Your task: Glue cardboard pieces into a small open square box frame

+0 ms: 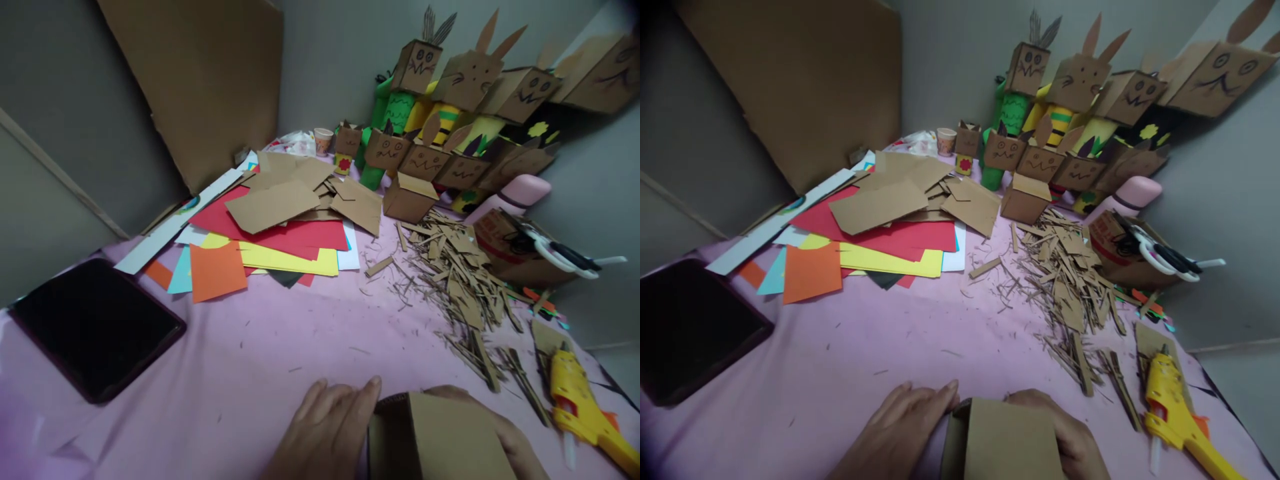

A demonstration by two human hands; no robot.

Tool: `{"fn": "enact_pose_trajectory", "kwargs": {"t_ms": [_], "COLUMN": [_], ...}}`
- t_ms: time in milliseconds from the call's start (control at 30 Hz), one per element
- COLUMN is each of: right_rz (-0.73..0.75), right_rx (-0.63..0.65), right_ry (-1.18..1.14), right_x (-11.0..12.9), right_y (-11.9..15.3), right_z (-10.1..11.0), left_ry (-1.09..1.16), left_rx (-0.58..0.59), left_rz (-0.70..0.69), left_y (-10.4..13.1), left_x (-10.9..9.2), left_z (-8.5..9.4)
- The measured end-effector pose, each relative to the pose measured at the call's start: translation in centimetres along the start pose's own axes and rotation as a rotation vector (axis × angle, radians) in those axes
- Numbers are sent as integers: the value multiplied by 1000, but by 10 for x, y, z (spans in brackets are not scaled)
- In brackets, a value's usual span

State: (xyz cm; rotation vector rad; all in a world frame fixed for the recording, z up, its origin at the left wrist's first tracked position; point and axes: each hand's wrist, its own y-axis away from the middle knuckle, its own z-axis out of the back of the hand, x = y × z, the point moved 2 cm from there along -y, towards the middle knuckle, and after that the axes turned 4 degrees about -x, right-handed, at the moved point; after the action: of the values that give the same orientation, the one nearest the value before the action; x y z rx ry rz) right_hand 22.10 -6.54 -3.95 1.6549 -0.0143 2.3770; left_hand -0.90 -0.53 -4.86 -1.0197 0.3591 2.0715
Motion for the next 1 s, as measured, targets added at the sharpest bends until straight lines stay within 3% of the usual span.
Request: {"fn": "enact_pose_trajectory", "kwargs": {"t_ms": [167,367,433,567,667,800,1000], "right_rz": [-1,1,0,-3,-6,100,88], "right_rx": [-9,-10,16,52,113,-9,-67], "right_ry": [44,-6,-26,-29,-38,-9,-175], "right_x": [-13,1,7,15,25,43,53], "right_y": [-1,4,5,0,-3,-2,0], "right_z": [3,-2,-3,-1,-4,-13,-23], "left_ry": [46,27,14,-18,-17,0,-64], "left_rx": [1,-132,-117,34,-38,-147,-162], "left_rz": [12,-28,-27,9,-75,-153,-135], "left_y": [3,2,-1,-3,2,9,7], "left_x": [5,7,4,-5,-8,-5,5], "left_z": [-5,-18,-15,4,16,17,17]}}
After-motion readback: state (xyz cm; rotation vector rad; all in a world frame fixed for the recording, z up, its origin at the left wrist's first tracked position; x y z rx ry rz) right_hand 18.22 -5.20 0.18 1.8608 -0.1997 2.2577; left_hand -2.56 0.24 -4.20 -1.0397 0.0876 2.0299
